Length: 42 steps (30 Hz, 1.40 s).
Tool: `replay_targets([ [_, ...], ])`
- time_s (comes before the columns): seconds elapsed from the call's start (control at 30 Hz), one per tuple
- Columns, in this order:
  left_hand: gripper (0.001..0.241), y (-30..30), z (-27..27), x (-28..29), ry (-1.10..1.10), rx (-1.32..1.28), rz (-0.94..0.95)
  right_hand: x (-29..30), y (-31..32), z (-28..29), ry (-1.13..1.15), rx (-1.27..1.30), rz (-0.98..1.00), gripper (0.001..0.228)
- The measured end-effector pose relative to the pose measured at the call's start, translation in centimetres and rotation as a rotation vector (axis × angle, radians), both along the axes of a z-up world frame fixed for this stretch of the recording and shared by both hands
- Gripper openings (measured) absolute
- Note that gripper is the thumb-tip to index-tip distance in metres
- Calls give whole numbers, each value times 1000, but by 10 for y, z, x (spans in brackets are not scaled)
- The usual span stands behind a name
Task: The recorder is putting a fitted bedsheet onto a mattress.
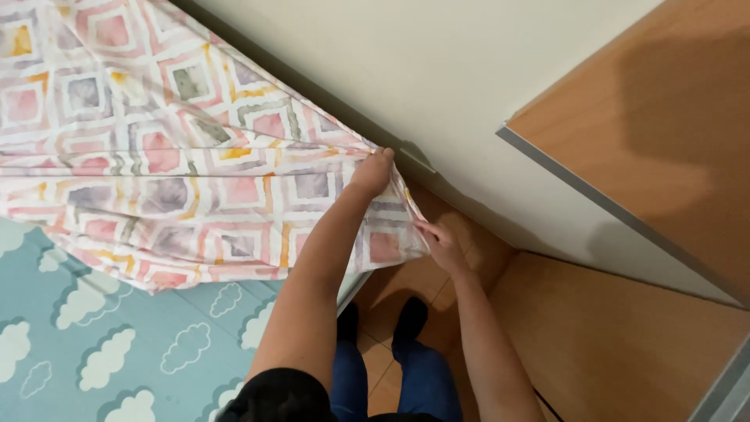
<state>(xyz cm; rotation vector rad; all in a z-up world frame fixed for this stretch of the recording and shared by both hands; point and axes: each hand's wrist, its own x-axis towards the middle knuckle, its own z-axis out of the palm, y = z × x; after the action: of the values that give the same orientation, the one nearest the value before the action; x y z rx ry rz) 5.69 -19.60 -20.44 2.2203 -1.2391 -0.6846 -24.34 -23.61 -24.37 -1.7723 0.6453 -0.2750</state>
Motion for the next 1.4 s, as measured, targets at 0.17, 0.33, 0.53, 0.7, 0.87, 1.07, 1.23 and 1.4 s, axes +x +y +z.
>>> replay_targets([
  [0.17,14,-1,-16,-6,-21,-11,-11,15,3,-57,328,58,-37,47],
  [0.33,10,23,1,-12,-49,8,-31,34,21,-97,260,823,-429,45],
  [0.53,12,114,71,-40,57,-320,47,31,76,-86,-52,1368,-534,48],
  [0.7,16,221,96,-75,-140,-385,234,40,128,-19,-209,1256,-636,46],
  [0.87,33,282,116,-82,-202,-329,250,33,169,-32,-293,1421,-736,38],
  [1.07,24,329,91,-106,91,-204,291,28,246,29,-226,1546,-759,38],
  [1.23,21,362,37,-139,492,-123,765,-11,273,37,-203,1494,-728,29],
  [1.4,14,374,71,-131,1146,-375,1461,-19,280,100,110,1133,-607,31],
])
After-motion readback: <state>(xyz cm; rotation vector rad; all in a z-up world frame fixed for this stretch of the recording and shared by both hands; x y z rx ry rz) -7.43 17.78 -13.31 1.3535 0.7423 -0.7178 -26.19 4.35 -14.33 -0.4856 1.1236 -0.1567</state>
